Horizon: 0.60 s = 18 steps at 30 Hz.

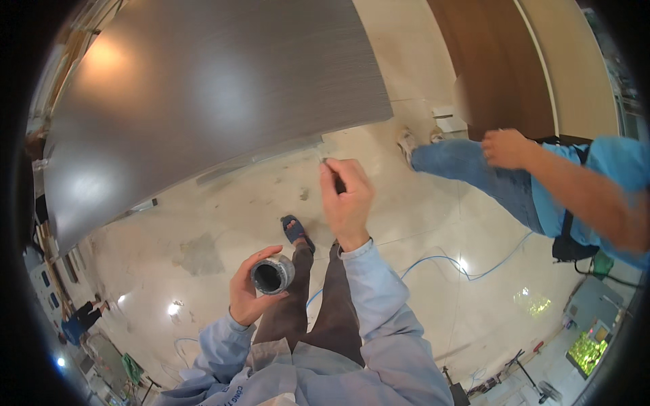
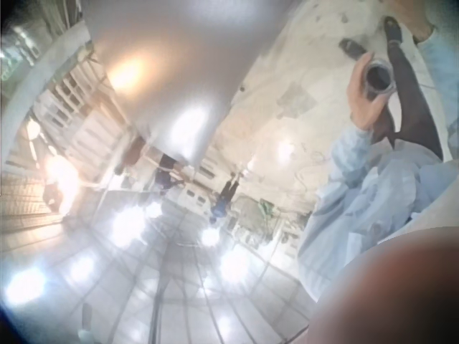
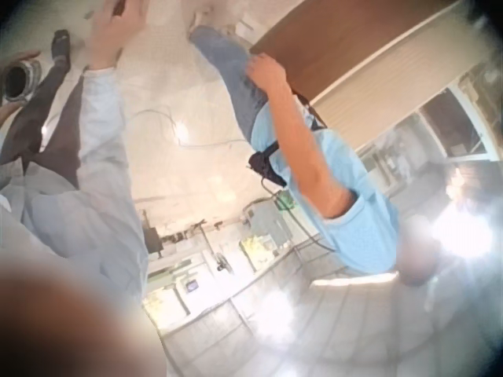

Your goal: The person uses a small brush to apply dark filler or paint into holes and gaps along the edge of a large dark panel. They repeatedly dip the brush into a small container and carefully fill the defects on the panel's edge.

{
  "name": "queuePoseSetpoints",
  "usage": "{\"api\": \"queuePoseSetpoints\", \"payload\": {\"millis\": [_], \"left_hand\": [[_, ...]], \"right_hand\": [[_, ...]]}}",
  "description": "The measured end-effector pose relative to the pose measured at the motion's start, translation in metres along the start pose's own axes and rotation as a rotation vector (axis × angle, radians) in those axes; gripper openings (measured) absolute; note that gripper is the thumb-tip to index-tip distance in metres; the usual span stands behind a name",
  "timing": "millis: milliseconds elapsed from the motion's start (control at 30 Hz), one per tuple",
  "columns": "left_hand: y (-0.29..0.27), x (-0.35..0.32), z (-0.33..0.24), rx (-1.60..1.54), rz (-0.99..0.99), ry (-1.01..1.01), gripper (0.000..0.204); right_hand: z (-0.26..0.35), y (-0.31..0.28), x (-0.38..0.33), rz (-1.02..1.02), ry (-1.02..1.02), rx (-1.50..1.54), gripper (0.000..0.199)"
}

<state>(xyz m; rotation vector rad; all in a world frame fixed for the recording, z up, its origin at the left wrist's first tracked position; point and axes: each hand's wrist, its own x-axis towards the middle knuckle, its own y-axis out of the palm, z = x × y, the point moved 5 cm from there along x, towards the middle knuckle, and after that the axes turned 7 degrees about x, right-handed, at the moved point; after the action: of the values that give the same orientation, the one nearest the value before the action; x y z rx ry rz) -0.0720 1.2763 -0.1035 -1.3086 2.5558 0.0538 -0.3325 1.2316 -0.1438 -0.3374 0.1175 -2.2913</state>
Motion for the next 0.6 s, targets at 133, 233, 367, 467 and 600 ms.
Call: {"api": "queuePoseSetpoints", "payload": {"millis": [133, 233, 367, 467, 600], "left_hand": [[-0.001, -0.003, 0.006, -0.029, -0.025, -0.029, 0.084], [-0.004, -0.003, 0.007, 0.01, -0.029, -0.006, 0.087], [-0.011, -0.003, 0.005, -0.019, -0.011, 0.012, 0.08], [-0.016, -0.004, 0.005, -0.089, -0.033, 0.036, 0.079], [-0.027, -0.016, 0.009, -0.005, -0.044, 0.003, 0.079]], "right_hand": [[-0.022, -0.058, 0.019, -0.3, 0.146, 0.0, 0.011], [-0.036, -0.075, 0.017, -0.321, 0.162, 0.005, 0.009], [-0.041, -0.017, -0.008, -0.141, 0.172, 0.08, 0.009], [-0.025, 0.04, -0.027, 0.024, 0.098, 0.061, 0.007], [0.0, 0.06, -0.037, 0.072, 0.05, 0.115, 0.005]]}}
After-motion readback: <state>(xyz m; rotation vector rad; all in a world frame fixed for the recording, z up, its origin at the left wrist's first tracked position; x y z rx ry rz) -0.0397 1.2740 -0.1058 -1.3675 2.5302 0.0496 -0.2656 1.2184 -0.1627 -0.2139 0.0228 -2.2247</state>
